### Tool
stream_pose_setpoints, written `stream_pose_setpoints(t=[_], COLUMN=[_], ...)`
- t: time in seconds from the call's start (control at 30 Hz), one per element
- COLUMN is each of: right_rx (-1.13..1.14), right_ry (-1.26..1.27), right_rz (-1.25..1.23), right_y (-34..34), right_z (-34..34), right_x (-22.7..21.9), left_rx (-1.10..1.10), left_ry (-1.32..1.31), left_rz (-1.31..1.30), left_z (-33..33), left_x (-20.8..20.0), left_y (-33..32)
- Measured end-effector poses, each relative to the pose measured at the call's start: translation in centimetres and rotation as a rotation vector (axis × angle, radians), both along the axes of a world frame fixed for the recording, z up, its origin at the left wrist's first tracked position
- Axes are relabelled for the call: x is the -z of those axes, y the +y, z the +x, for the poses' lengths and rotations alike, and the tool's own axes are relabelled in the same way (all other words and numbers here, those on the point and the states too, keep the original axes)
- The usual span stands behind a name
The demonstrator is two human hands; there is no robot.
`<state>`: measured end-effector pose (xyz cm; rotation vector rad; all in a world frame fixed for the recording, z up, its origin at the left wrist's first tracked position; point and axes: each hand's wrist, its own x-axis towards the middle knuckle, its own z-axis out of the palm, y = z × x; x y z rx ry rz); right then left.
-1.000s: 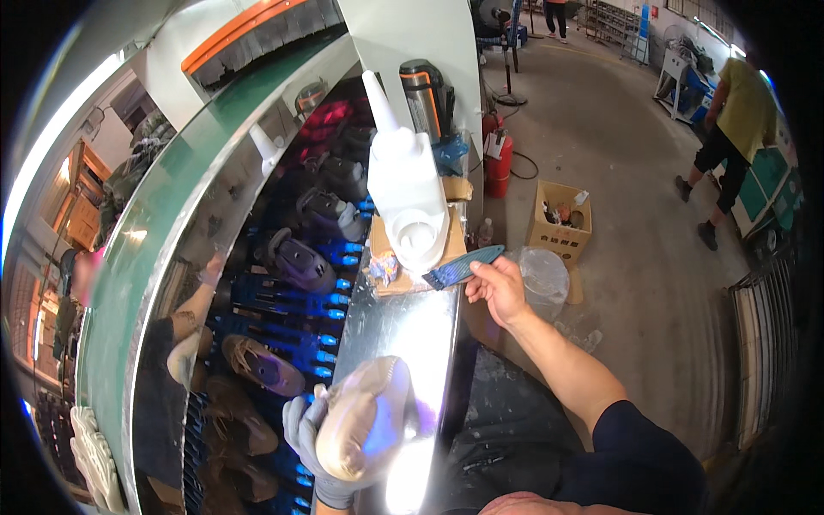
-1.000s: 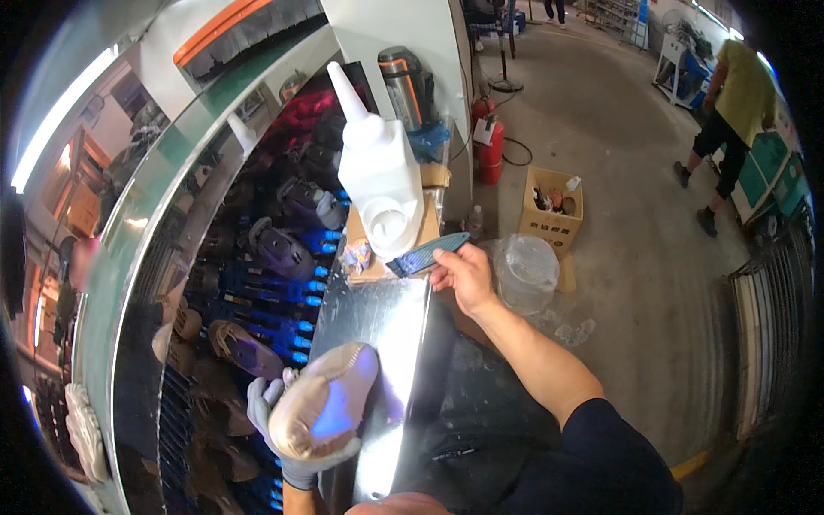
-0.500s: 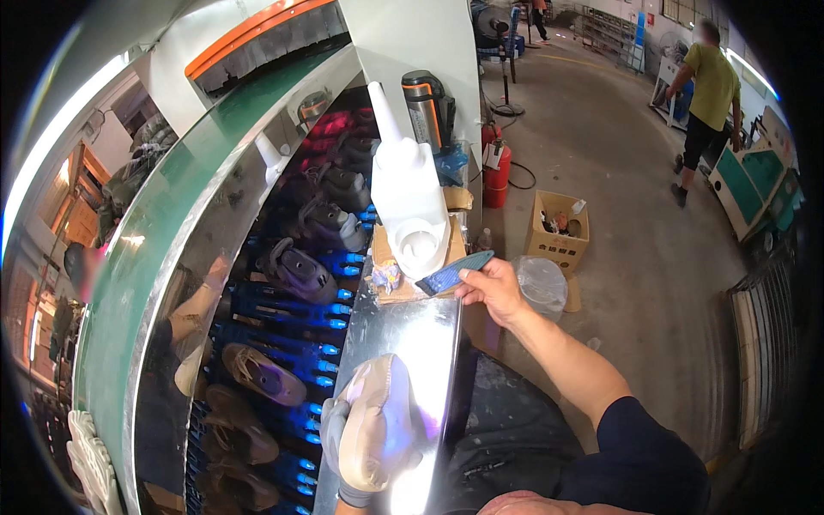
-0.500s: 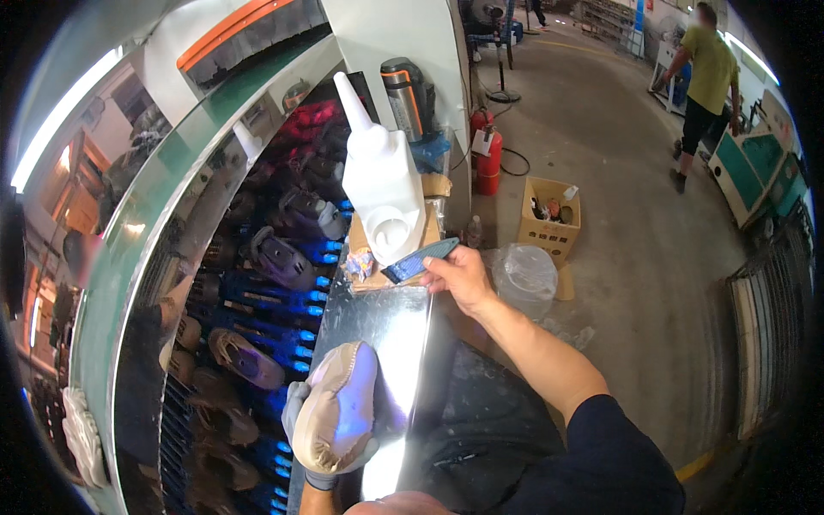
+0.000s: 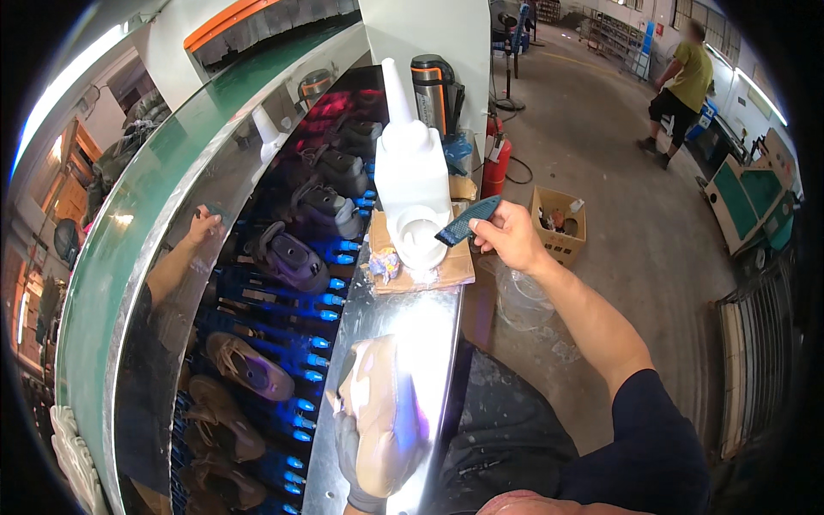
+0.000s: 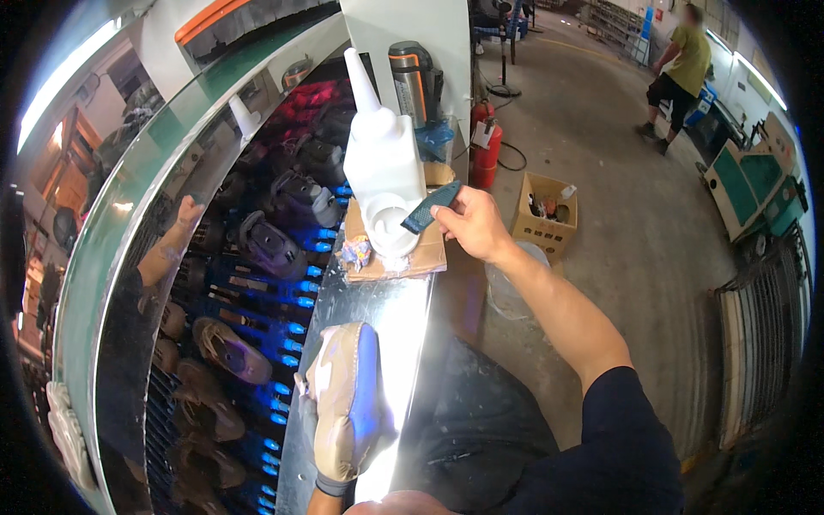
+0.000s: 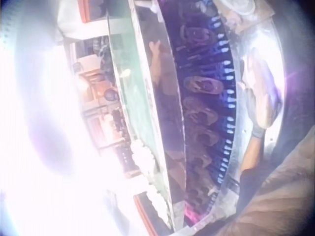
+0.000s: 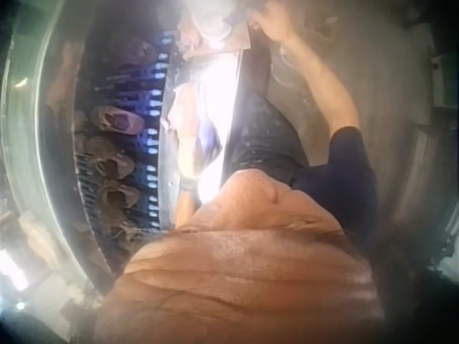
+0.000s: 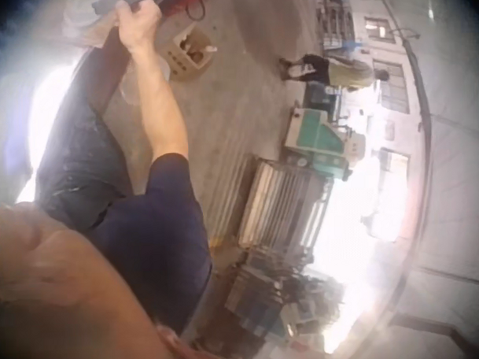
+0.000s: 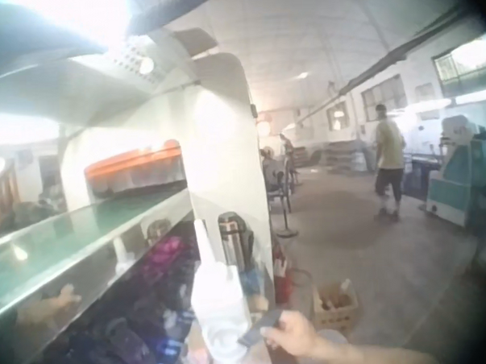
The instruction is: The person repeatedly applies white paint to beige shoes using a blue brush, dipping the brush into a white container and painting the upper and side surfaces of each shoe before placing it back on the conveyor.
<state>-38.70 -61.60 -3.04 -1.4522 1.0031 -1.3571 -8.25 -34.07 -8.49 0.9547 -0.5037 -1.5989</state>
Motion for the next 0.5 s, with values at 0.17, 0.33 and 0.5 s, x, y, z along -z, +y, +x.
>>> stream_pose_setpoints(t=[0.17, 0.33, 0.5], right_rx=[0.063, 0.106, 0.108], right_ry=[0.152, 0.435, 0.644], right_rz=[-0.108, -0.222, -0.465], right_y=[-1.0, -2.3, -4.2], right_z=[0.0, -0.1, 2.7], right_x=[-1.9, -2.9, -3.5], left_rx=[0.033, -0.020, -0.086], left_ry=[0.012, 0.000, 0.013], left_rz=[0.026, 0.055, 0.064], left_z=[0.3, 0.9, 1.3], left_x=[0.6, 1.4, 2.0], left_y=[-0.2, 0.0, 0.3])
